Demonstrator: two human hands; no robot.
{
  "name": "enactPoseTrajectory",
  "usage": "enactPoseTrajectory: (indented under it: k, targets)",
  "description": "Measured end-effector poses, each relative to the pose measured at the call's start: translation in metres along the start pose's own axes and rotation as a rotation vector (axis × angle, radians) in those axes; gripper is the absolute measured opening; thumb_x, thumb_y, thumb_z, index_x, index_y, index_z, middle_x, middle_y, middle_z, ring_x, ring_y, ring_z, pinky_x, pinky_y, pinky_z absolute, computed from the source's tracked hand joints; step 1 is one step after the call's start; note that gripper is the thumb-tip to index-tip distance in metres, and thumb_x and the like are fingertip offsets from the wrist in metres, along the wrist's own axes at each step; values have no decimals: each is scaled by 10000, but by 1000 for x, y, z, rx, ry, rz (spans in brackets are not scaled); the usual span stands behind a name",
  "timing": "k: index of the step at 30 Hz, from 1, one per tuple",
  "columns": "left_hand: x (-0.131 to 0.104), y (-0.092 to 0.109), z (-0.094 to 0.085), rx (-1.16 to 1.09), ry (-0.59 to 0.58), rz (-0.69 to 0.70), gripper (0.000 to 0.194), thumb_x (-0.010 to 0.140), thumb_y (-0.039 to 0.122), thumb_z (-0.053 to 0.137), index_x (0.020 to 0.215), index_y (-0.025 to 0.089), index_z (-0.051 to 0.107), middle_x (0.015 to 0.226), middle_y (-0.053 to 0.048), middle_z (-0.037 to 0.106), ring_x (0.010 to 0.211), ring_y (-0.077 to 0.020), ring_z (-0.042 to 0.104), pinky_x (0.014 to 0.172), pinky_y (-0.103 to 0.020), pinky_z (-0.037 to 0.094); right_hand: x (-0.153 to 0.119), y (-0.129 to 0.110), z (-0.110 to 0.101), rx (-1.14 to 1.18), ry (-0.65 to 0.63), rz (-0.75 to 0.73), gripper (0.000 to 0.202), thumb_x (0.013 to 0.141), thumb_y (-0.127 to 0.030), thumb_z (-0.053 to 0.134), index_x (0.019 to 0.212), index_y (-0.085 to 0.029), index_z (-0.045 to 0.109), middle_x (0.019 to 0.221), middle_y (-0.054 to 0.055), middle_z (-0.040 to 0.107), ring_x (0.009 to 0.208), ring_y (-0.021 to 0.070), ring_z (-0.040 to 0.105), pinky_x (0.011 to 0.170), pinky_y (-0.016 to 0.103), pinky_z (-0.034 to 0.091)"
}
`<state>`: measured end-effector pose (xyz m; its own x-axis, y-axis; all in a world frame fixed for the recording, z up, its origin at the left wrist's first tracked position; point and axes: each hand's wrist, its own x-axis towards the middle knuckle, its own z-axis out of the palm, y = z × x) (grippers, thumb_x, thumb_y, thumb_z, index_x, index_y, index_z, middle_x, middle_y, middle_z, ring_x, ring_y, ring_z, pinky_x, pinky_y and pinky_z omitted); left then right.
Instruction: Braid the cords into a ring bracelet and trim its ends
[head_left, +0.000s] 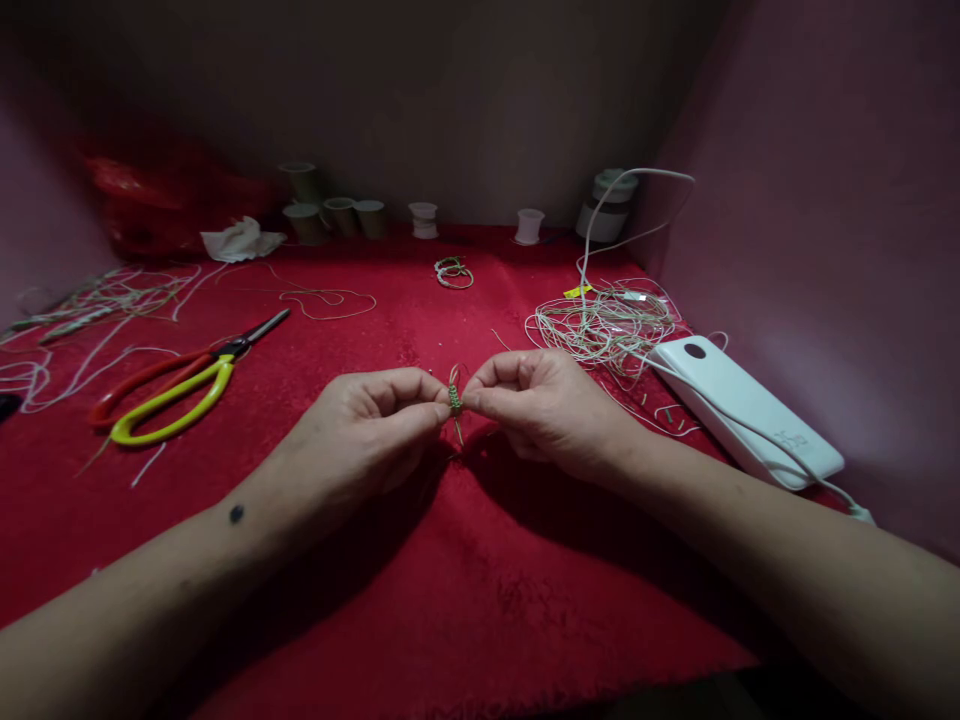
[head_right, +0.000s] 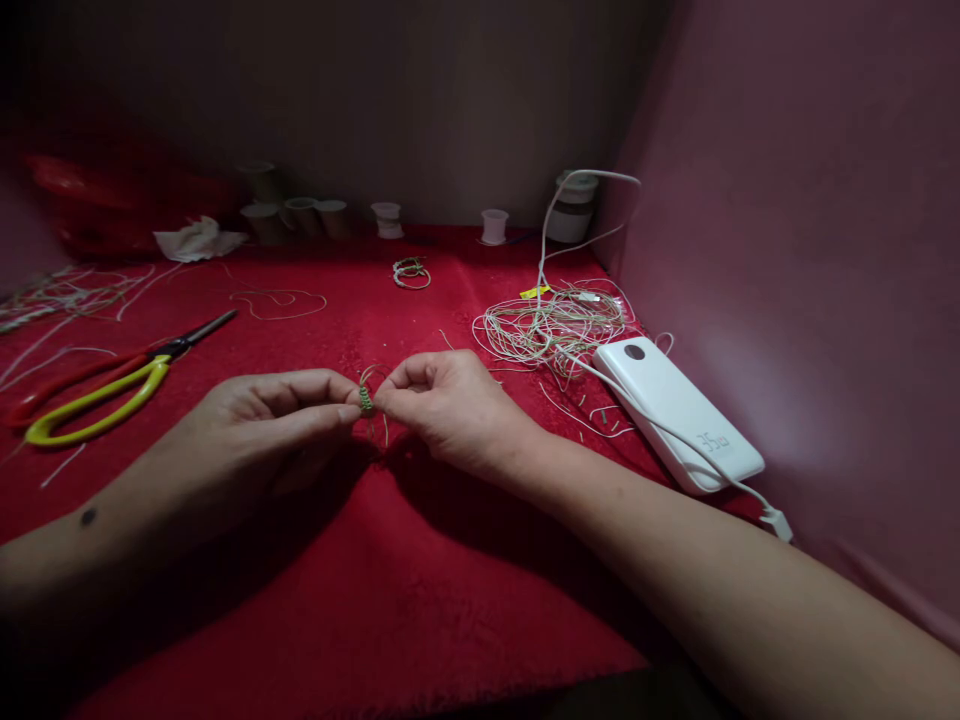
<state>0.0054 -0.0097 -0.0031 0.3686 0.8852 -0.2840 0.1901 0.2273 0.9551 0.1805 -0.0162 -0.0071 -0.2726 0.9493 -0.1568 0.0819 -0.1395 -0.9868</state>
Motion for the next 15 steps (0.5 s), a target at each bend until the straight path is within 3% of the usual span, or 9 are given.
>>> enactPoseTrajectory:
  k: [15]
  targets:
    - [0,0,0,-148,-36,-105,112,705,283,679,722,189,621,466,64,360,369,-40,238,350,-148,175,2,3,-2,-192,46,-61,136,785,-269,586,730,-146,605,437,-78,414,391,41,321,420,196,241]
